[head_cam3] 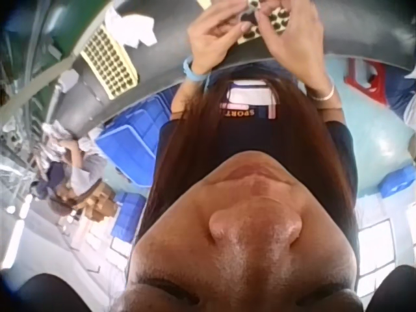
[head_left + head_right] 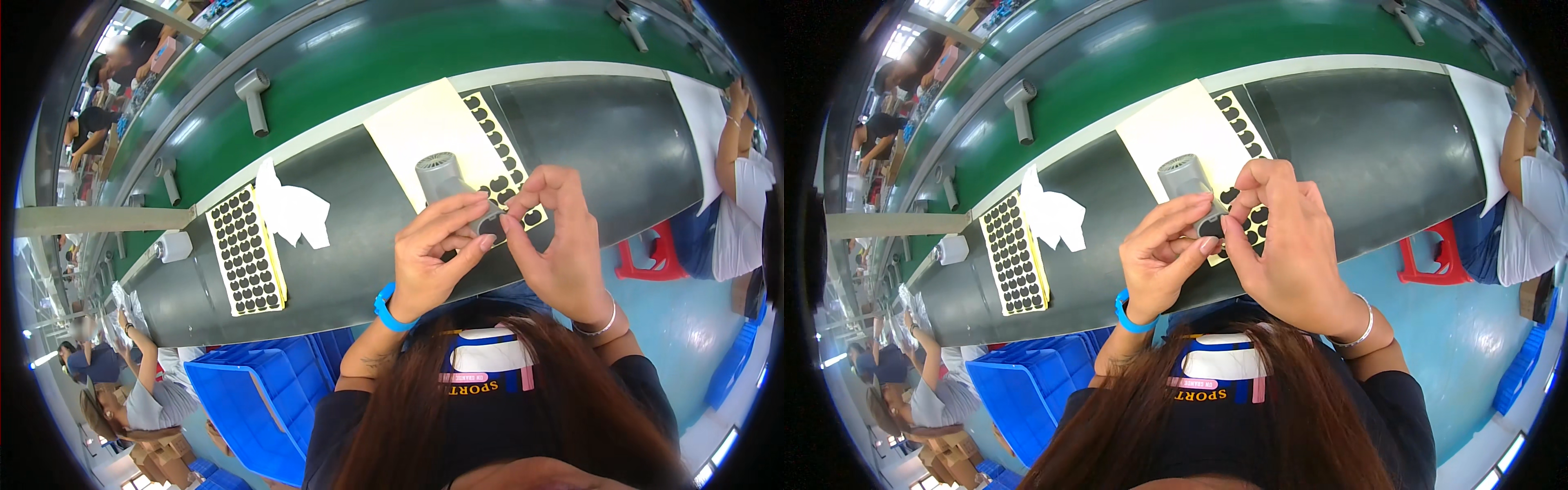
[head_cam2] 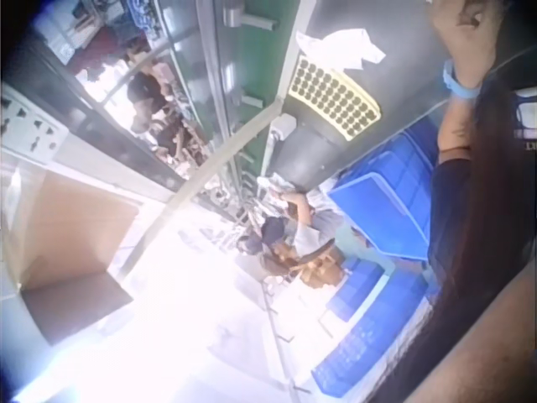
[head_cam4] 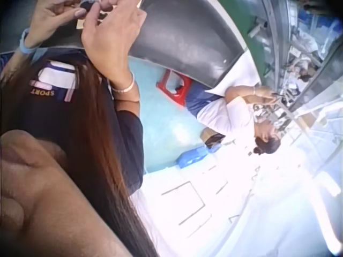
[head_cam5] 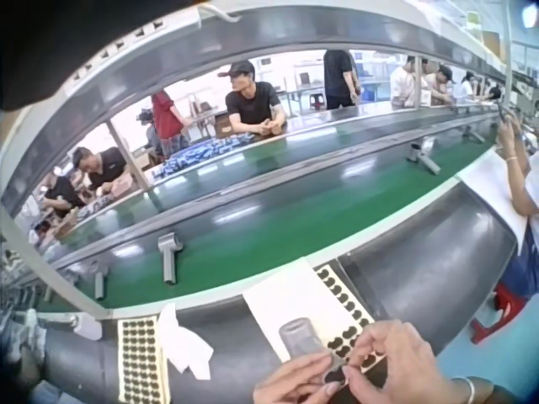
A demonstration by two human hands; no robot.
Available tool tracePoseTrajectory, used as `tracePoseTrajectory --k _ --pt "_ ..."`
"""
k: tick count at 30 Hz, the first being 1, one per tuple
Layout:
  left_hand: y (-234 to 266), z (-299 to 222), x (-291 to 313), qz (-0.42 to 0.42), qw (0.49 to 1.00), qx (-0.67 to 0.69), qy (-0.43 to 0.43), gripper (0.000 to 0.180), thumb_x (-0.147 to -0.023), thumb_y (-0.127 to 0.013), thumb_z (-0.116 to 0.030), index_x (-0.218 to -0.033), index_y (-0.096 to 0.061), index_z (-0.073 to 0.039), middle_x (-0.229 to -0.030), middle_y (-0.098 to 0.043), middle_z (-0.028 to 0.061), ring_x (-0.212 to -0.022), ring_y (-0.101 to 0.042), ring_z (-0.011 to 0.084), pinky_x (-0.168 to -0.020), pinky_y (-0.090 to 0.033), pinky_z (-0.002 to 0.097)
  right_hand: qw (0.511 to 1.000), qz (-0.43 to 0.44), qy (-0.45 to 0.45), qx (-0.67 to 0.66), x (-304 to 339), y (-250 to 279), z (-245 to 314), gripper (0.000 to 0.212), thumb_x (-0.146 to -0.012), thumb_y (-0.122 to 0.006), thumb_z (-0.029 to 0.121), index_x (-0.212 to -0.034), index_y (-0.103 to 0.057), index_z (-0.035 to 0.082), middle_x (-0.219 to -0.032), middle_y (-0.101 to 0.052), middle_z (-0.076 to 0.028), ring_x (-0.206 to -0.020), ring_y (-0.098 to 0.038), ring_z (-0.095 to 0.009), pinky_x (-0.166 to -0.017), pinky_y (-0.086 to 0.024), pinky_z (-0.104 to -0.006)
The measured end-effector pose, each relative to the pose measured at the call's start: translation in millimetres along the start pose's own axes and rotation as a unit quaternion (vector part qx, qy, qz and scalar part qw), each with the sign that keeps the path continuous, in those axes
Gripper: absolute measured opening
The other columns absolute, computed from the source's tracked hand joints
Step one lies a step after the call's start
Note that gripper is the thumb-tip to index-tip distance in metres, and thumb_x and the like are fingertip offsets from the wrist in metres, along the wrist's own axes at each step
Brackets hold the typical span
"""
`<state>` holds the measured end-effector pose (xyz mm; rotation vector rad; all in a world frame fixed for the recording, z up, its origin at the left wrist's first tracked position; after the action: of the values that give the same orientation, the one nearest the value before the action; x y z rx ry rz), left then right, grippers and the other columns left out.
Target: The person peels adhesive pads from sheets, attaches them to the bases of plastic device housings, and places the housings onto a conveyor belt.
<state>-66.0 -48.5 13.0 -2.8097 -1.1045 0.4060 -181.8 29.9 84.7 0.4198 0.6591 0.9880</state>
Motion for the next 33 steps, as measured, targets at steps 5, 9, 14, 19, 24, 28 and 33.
tracePoseTrajectory --k 5,9,14,19,24,28,33 --pt "3.6 0.4 3.1 -0.009 1.0 0.006 -0.004 0.035 -0.081 -0.063 0.012 -0.115 -0.06 0.007 -0.123 -0.054 0.0185 -0.091 -0.063 0.0162 -0.076 -0.059 0.0286 0.991 -0.008 0.054 0.126 -1.1 3.3 14.3 0.046 -0.075 -0.071 0.002 -0.112 -0.044 0.002 -0.089 -0.058 -0.008 -0.089 -0.057 -0.02 -0.082 -0.042 -0.0324" --pt "18.0 -3.7 2.9 -0.034 0.999 0.007 -0.03 0.034 -0.084 -0.058 0.011 -0.118 -0.056 0.007 -0.125 -0.053 0.0196 -0.09 -0.064 0.0185 -0.075 -0.058 0.0304 0.989 -0.078 0.018 0.124 -13.9 12.6 -1.8 0.053 -0.073 -0.077 0.009 -0.115 -0.046 0.002 -0.098 -0.056 -0.011 -0.092 -0.056 -0.024 -0.082 -0.041 -0.0331" --pt "53.8 -9.3 -6.4 -0.089 0.994 0.058 -0.018 0.025 -0.094 -0.047 -0.012 -0.116 -0.041 -0.001 -0.126 -0.051 0.0274 -0.081 -0.069 0.03 -0.072 -0.058 0.0358 0.996 0.085 -0.014 0.003 -15.3 -44.4 -64.7 0.048 -0.078 -0.073 0.017 -0.119 -0.05 0.005 -0.113 -0.056 -0.013 -0.103 -0.055 -0.032 -0.091 -0.041 -0.0362" --pt "86.2 -31.8 -32.3 -0.074 0.991 -0.019 -0.113 0.037 -0.088 -0.056 0.003 -0.125 -0.054 0.001 -0.123 -0.054 0.0174 -0.099 -0.062 0.0228 -0.076 -0.058 0.0336 0.981 0.114 0.057 0.147 -3.6 -97.5 -97.0 0.064 -0.079 -0.072 0.026 -0.131 -0.045 0.001 -0.139 -0.041 -0.02 -0.125 -0.041 -0.037 -0.104 -0.032 -0.044" --pt "118.2 -24.4 -119.9 -0.079 0.952 -0.232 -0.186 0.021 -0.081 -0.069 -0.004 -0.102 -0.067 -0.002 -0.111 -0.063 0.0083 -0.09 -0.063 0.0148 -0.065 -0.053 0.0262 0.983 0.037 0.036 0.175 -23.8 -91.3 -115.9 0.045 -0.083 -0.069 0.015 -0.122 -0.055 -0.002 -0.137 -0.045 -0.021 -0.12 -0.047 -0.038 -0.101 -0.037 -0.0412" --pt "151.7 17.2 -194.0 -0.094 0.914 -0.346 -0.188 0.014 -0.08 -0.069 -0.005 -0.094 -0.068 -0.004 -0.103 -0.067 0.0053 -0.09 -0.064 0.017 -0.066 -0.051 0.0289 0.985 -0.003 0.065 0.162 -30.7 -92.9 -106.3 0.026 -0.083 -0.066 0.009 -0.107 -0.065 -0.001 -0.124 -0.056 -0.019 -0.112 -0.054 -0.035 -0.095 -0.042 -0.0398" --pt "159.8 63.9 -233.9 -0.004 0.837 -0.465 -0.289 0.013 -0.084 -0.064 -0.015 -0.09 -0.067 -0.004 -0.107 -0.065 0.0089 -0.095 -0.06 0.0314 -0.085 -0.047 0.0397 0.993 -0.032 0.019 0.112 -33.1 -82.5 -120.4 0.014 -0.082 -0.067 0.007 -0.094 -0.07 0.002 -0.115 -0.06 -0.015 -0.102 -0.057 -0.032 -0.09 -0.044 -0.0387"
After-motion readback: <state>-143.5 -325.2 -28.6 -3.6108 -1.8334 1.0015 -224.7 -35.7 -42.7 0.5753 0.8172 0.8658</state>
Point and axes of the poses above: each hand's wrist, its own x-axis away from the middle knuckle, its own y-axis out of the back of the hand, z = x × y, the point moved 7 cm from there along -x, towards the middle knuckle
